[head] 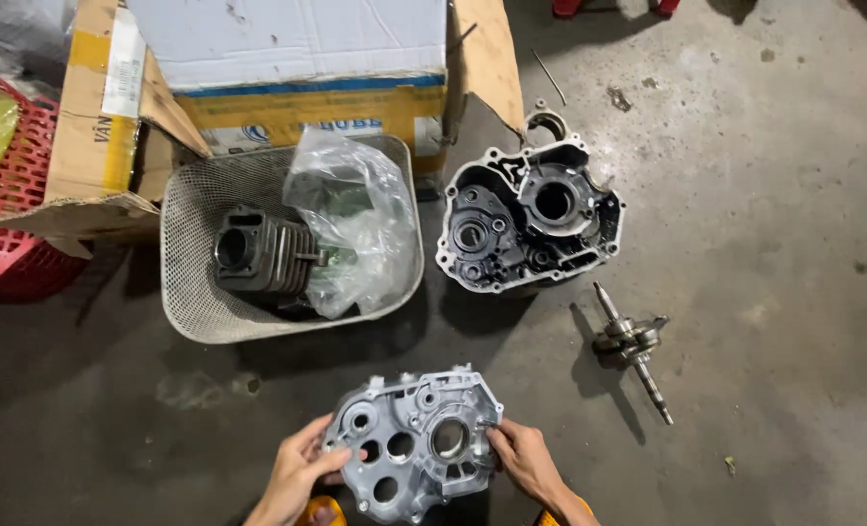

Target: Inspecting and organizing various motorcycle engine components and fasteners on the floor.

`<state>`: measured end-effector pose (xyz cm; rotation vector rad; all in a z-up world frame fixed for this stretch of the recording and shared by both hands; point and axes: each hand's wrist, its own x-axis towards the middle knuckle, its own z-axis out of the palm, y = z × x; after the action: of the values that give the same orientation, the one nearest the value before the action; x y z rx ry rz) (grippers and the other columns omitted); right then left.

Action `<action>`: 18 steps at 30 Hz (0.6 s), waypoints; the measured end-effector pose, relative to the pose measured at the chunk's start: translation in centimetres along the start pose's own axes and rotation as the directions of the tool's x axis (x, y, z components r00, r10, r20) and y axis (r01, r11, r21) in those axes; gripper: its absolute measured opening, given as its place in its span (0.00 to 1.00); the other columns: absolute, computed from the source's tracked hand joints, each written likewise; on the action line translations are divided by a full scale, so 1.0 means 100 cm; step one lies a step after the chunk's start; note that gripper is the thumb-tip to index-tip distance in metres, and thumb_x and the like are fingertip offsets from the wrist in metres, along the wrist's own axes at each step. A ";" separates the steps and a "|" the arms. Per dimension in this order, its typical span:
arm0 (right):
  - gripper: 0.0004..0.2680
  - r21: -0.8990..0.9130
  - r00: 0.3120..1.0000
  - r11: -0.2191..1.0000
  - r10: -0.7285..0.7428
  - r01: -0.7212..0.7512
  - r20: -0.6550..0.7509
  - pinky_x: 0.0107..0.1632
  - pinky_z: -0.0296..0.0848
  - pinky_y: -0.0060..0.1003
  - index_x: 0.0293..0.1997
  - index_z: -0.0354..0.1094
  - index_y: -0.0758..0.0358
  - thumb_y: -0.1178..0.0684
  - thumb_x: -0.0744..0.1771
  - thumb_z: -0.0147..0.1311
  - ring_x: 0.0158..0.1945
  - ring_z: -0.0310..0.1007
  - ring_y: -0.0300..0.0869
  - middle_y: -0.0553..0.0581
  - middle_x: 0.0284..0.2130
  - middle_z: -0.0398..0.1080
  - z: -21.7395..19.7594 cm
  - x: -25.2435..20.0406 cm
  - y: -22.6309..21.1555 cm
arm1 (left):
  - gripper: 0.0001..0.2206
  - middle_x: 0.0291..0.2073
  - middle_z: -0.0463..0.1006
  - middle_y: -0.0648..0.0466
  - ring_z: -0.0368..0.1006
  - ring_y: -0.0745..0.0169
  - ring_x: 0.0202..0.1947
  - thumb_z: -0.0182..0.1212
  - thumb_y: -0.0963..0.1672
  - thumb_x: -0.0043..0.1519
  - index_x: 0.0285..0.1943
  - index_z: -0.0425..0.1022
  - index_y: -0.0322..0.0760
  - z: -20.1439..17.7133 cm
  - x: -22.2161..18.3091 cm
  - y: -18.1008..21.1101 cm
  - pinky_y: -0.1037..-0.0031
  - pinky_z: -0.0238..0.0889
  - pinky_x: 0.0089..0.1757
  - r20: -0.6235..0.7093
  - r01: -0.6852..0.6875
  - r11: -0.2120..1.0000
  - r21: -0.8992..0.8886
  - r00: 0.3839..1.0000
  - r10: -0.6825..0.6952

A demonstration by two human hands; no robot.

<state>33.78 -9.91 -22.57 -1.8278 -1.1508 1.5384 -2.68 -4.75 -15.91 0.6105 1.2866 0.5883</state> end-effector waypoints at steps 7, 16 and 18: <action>0.09 -0.267 0.996 0.960 -0.088 0.081 -0.012 0.33 0.71 0.45 0.40 0.74 0.69 0.51 0.67 0.54 0.24 0.71 0.53 0.68 0.22 0.71 0.038 0.039 -0.010 | 0.27 0.44 0.84 0.42 0.83 0.51 0.44 0.62 0.39 0.56 0.68 0.65 0.28 -0.054 0.032 -0.043 0.65 0.78 0.33 -0.104 0.126 0.968 -0.218 0.983 -0.151; 0.08 -0.344 0.976 0.920 -0.214 0.189 -0.035 0.38 0.75 0.46 0.41 0.77 0.65 0.52 0.65 0.56 0.35 0.80 0.59 0.71 0.31 0.75 0.069 0.096 0.005 | 0.22 0.46 0.83 0.44 0.82 0.53 0.44 0.61 0.40 0.58 0.62 0.70 0.26 -0.093 0.079 -0.056 0.63 0.79 0.39 0.036 -0.047 0.955 -0.294 0.998 0.060; 0.09 -0.350 0.986 0.927 -0.161 0.136 -0.041 0.39 0.76 0.46 0.43 0.77 0.64 0.52 0.65 0.55 0.36 0.81 0.58 0.71 0.33 0.75 0.070 0.102 -0.007 | 0.22 0.46 0.82 0.45 0.82 0.53 0.44 0.61 0.40 0.58 0.62 0.70 0.27 -0.097 0.094 -0.061 0.61 0.79 0.39 0.015 -0.039 0.957 -0.288 0.999 0.045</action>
<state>27.01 -2.03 -29.37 -1.9414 -1.5678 1.2354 -10.12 -1.64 -28.34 0.4015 1.1431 0.7861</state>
